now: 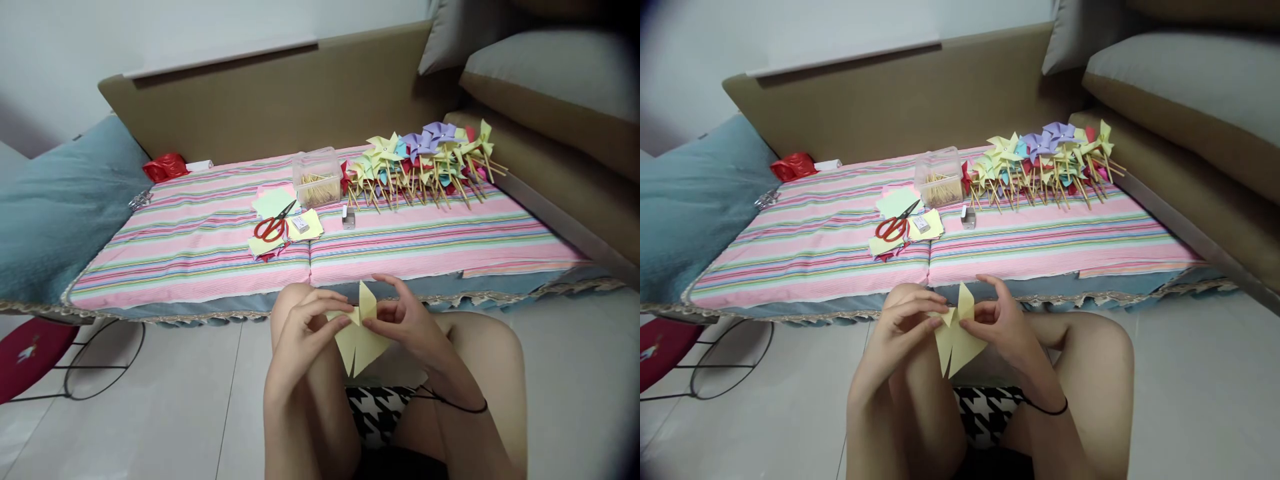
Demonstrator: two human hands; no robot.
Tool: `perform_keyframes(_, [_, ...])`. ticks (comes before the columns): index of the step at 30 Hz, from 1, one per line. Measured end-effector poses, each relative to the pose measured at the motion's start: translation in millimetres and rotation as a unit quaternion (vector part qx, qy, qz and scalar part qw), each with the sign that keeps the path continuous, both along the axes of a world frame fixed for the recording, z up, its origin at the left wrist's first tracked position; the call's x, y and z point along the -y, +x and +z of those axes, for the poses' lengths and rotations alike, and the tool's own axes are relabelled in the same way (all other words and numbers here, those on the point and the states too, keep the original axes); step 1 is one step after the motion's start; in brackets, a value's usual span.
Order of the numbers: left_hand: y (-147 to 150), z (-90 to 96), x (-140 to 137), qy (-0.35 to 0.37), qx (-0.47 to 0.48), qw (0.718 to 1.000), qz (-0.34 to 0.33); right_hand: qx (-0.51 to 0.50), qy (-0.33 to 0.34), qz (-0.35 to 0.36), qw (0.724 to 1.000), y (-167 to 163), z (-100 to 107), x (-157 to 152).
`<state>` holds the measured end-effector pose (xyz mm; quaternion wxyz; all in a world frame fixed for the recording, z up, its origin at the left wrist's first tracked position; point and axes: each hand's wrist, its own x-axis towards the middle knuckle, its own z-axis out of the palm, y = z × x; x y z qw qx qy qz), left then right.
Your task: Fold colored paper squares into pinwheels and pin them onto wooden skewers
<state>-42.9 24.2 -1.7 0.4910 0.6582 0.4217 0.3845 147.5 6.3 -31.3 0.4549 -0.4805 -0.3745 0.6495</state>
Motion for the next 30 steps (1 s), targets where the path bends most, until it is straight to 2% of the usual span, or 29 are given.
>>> perform_keyframes(3, [1.3,3.0,0.5,0.000,0.017,1.000,-0.015,-0.027,0.003,-0.010,1.000,-0.2,4.2,0.7])
perform_keyframes(9, [10.0,5.5,0.4,0.013,0.021,1.000,-0.003,-0.030,0.008,0.004,1.000,0.3,10.9,3.0])
perform_keyframes(15, [13.1,5.2,3.3,-0.046,-0.006,0.999,0.007,-0.024,0.013,0.011,1.000,1.8,15.3,6.1])
perform_keyframes(22, [15.3,0.0,2.0,-0.063,-0.020,0.998,0.025,-0.001,0.017,0.017,1.000,1.1,12.6,6.7])
perform_keyframes(30, [18.4,-0.4,3.4,-0.093,-0.032,0.992,0.078,0.005,0.024,0.019,1.000,-0.6,12.1,6.8])
